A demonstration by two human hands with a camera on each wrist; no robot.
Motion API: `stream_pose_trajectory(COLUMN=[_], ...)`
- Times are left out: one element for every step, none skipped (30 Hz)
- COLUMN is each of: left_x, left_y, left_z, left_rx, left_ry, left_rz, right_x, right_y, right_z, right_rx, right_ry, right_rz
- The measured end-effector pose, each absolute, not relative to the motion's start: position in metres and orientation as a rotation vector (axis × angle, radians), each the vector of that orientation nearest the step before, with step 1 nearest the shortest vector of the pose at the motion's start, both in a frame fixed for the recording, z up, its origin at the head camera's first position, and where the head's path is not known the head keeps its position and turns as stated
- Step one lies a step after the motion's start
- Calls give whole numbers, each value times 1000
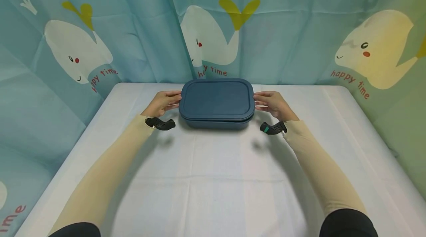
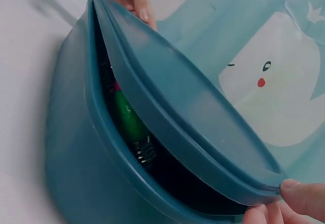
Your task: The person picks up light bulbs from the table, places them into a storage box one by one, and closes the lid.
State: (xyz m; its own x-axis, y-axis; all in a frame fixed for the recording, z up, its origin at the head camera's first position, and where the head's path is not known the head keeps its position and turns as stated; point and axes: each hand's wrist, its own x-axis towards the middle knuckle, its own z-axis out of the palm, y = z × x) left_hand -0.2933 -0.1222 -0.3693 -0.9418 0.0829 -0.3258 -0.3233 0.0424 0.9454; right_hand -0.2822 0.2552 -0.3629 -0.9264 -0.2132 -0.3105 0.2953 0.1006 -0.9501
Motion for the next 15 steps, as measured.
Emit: stream_pose_trajectory(left_x=[-293, -293, -292, -292, -291, -291, -290, -290, -289, -289, -288, -288, -288, -288, -287], left_y=[-122, -122, -122, -122, -122, -123, -123, -123, -123, -123, -123, -123, -123, -123, -123], left_z=[-370, -370, -371, -372, -373, -374, -375, -376, -377, -378, -379, -379, -380, -380, -380], left_rx=[-246, -245, -243, -240, -236, -233, -230, -226, -223, -222, -223, -223, -225, -222, -226], left_ry=[2036, 2040, 2044, 2048, 2053, 2058, 2059, 2058, 2055, 2051, 2045, 2040, 2035, 2035, 2034], left_rz=[1977, 1979, 1979, 1976, 1972, 1968, 1966, 1962, 1962, 1963, 1969, 1973, 1976, 1978, 1983], right_x=[-282, -282, -281, -281, -280, -280, -280, -279, -279, -279, -279, -279, -278, -278, -278], right_y=[255, 255, 255, 256, 256, 256, 256, 257, 257, 257, 258, 258, 258, 258, 258], right_z=[-363, -364, -364, -364, -365, -365, -366, -366, -367, -368, -368, -369, -370, -370, -371], right_rx=[80, 77, 80, 80, 80, 77, 76, 74, 73, 64, 63, 61, 65, 63, 63], right_ry=[2017, 2019, 2013, 2007, 1997, 1985, 1974, 1966, 1957, 1946, 1946, 1951, 1954, 1964, 1970], right_rz=[-1876, -1870, -1871, -1870, -1875, -1881, -1888, -1891, -1897, -1900, -1897, -1890, -1888, -1878, -1871])
